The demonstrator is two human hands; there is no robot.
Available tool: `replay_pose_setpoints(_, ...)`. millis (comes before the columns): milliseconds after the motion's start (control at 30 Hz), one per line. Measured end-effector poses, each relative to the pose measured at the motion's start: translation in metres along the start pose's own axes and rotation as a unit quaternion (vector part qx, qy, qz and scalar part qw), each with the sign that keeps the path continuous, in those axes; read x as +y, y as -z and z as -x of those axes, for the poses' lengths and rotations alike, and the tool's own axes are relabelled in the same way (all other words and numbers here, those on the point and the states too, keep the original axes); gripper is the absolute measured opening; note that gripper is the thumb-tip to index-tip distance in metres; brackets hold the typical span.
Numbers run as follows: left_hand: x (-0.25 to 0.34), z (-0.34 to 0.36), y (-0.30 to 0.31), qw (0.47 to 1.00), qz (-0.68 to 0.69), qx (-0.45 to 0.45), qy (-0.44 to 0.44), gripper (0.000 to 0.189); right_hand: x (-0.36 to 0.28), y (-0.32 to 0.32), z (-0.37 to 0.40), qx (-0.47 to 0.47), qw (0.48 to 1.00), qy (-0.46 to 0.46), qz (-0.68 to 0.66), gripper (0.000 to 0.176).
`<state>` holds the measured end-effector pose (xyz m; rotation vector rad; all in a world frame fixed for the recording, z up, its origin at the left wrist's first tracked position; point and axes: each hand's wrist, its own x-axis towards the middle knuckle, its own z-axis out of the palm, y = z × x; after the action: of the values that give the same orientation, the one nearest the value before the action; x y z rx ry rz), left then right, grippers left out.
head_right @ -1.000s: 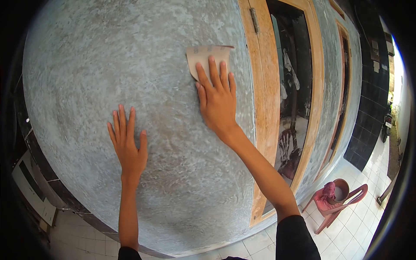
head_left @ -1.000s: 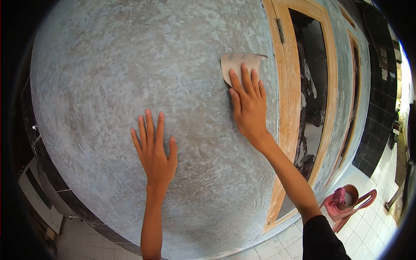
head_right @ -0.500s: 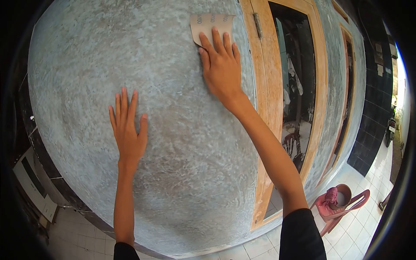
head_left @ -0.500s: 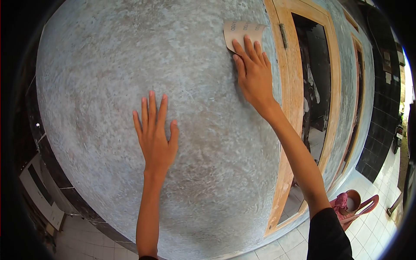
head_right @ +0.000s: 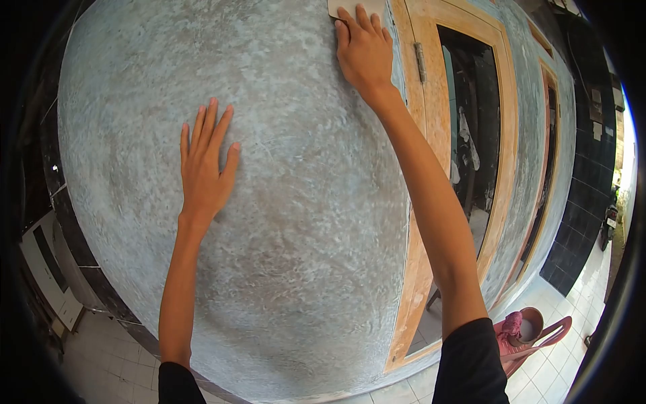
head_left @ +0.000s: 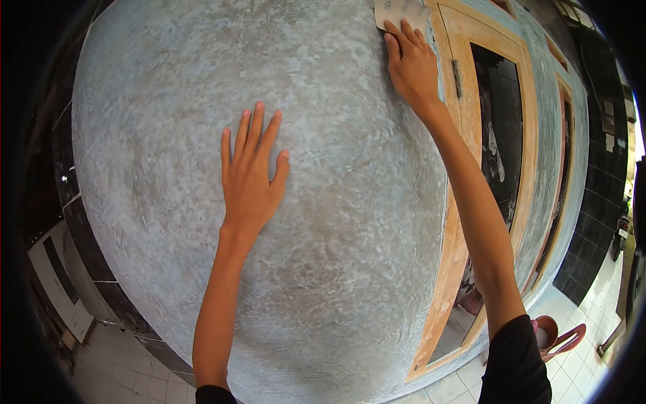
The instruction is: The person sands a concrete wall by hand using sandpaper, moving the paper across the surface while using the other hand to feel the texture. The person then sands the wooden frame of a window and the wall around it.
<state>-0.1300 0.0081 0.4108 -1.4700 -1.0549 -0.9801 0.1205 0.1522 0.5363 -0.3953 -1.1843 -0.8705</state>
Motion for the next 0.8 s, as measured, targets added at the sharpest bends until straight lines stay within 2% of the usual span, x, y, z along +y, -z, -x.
replay_pose_setpoints(100,-0.006,0.001,0.004,1.0,0.005,0.003,0.01,0.052,-0.016,0.01,0.027,-0.015,1.0,-0.011,0.005,0.037)
replay_pose_setpoints(167,-0.011,0.001,0.007,1.0,-0.005,0.0,0.007,0.051,-0.04,0.03,0.058,-0.069,0.997,0.012,0.041,0.038)
replay_pose_setpoints(267,-0.018,-0.002,0.013,1.0,-0.013,-0.005,0.016,0.051,-0.045,0.033,0.064,-0.091,0.995,0.022,0.043,0.039)
replay_pose_setpoints(467,-0.032,-0.013,0.015,0.999,-0.019,0.015,0.031,0.051,0.015,-0.019,-0.025,0.01,0.998,0.05,0.029,0.038)
replay_pose_setpoints(567,-0.038,-0.012,0.023,0.999,-0.021,0.011,0.043,0.05,-0.001,-0.015,-0.014,-0.01,1.0,-0.002,0.022,0.037)
replay_pose_setpoints(633,-0.048,-0.009,0.027,0.999,-0.031,0.016,0.042,0.051,-0.035,0.003,0.019,-0.014,0.999,0.005,0.037,0.037)
replay_pose_setpoints(700,-0.058,-0.008,0.031,0.998,-0.043,0.019,0.038,0.052,-0.061,0.017,0.04,-0.073,0.996,0.024,0.039,0.036)
replay_pose_setpoints(800,-0.068,-0.009,0.036,0.997,-0.058,0.013,0.041,0.051,-0.055,0.017,0.03,-0.086,0.996,0.017,0.034,0.037)
